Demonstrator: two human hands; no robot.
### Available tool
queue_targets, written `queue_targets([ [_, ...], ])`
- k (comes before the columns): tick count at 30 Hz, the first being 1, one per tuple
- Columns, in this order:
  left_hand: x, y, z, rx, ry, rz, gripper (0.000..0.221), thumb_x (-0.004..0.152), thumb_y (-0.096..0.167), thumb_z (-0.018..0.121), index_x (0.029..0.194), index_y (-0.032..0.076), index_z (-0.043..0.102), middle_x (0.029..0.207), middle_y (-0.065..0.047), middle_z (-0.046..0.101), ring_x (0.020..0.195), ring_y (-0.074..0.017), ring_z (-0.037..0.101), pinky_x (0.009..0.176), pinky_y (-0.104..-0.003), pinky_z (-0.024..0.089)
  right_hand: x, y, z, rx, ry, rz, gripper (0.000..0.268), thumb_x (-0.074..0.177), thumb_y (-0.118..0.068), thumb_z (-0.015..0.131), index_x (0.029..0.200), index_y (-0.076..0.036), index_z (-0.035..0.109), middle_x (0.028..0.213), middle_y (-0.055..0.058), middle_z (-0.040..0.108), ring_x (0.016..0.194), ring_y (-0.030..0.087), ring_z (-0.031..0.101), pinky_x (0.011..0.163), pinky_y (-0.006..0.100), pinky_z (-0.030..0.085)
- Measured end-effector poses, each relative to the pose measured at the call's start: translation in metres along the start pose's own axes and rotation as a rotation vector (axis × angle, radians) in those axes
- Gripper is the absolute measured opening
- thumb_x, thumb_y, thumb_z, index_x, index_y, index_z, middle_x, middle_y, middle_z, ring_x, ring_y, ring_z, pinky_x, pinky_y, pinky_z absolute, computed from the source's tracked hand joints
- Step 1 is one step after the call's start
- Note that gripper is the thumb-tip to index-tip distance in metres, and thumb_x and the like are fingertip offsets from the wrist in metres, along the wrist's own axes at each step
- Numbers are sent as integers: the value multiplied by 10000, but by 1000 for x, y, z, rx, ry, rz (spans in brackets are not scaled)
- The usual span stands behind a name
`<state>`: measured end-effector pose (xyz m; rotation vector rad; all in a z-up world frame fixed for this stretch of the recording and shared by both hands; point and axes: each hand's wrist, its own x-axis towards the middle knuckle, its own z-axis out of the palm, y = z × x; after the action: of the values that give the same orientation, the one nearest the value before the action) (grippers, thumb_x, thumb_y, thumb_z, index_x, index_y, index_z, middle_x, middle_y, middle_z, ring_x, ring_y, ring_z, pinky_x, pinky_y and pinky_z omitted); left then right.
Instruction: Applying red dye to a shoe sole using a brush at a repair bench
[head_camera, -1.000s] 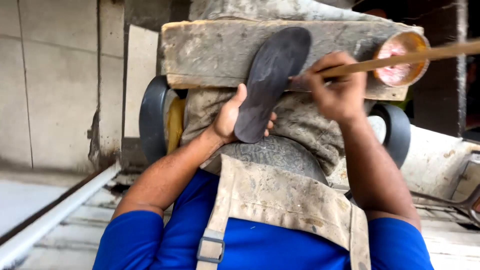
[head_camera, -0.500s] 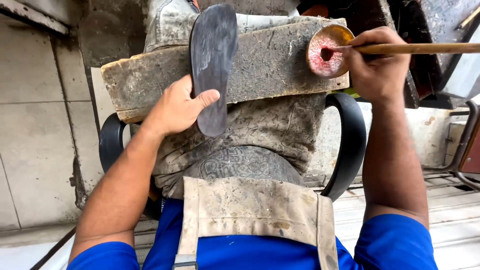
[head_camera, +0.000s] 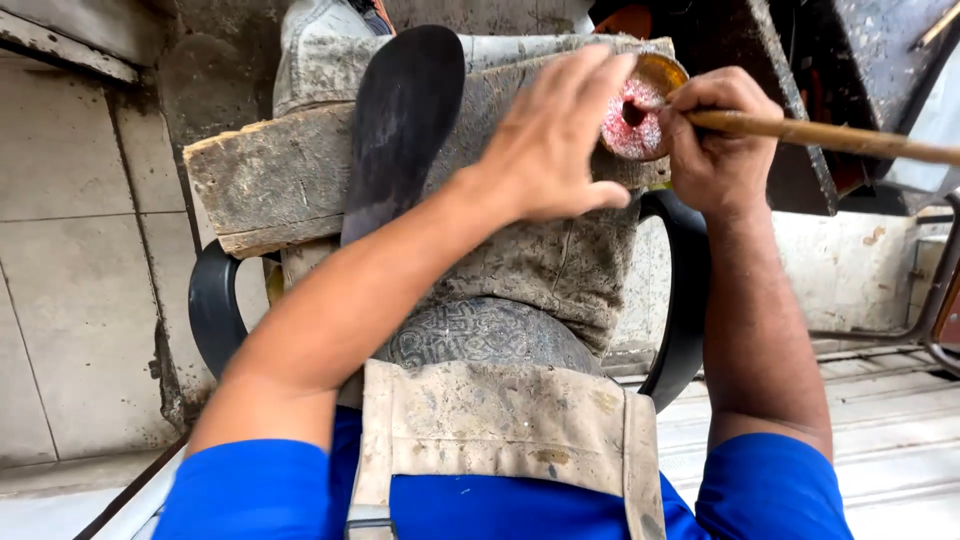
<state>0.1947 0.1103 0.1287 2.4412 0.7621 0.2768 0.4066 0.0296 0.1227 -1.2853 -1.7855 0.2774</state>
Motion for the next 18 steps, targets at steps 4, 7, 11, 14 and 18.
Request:
queue_targets([
  [4,44,-22,60,3,143,32,1117,755,563,901,1560,47,323,1574,-166,452,1446,-342,426,1167,-514,389,-8,6,3,-31,5,-23,150,951,171,714,956,45,633,965,211,687,898,332,664,843,431,568],
  [7,46,-24,61,3,61,8,1225,695,542,998,1561,31,297,1578,-184,459,1454,-341,442,1194,-534,382,-17,19,10,392,243,166,213,1016,145,716,1045,-16,578,1022,154,613,919,233,608,828,309,537],
  [11,42,-26,64,14,152,45,1159,714,550,970,1551,69,329,1552,-139,502,1413,-319,483,1135,-508,432,-8,7,6,222,71,72,137,1027,132,733,1021,41,631,1023,229,658,948,309,662,875,398,580],
  [14,39,-23,59,18,161,38,1163,683,568,959,1549,91,345,1557,-118,495,1405,-315,479,1110,-505,432,-13,10,5,329,45,150,175,1013,159,739,1007,27,626,1009,202,644,929,281,692,840,361,604],
  [18,37,-24,65,30,197,53,1192,641,539,1000,1546,115,350,1561,-98,506,1399,-320,510,1094,-499,442,-6,3,4,162,-33,88,108,1023,129,759,1020,54,681,1038,243,695,947,320,691,890,406,574],
])
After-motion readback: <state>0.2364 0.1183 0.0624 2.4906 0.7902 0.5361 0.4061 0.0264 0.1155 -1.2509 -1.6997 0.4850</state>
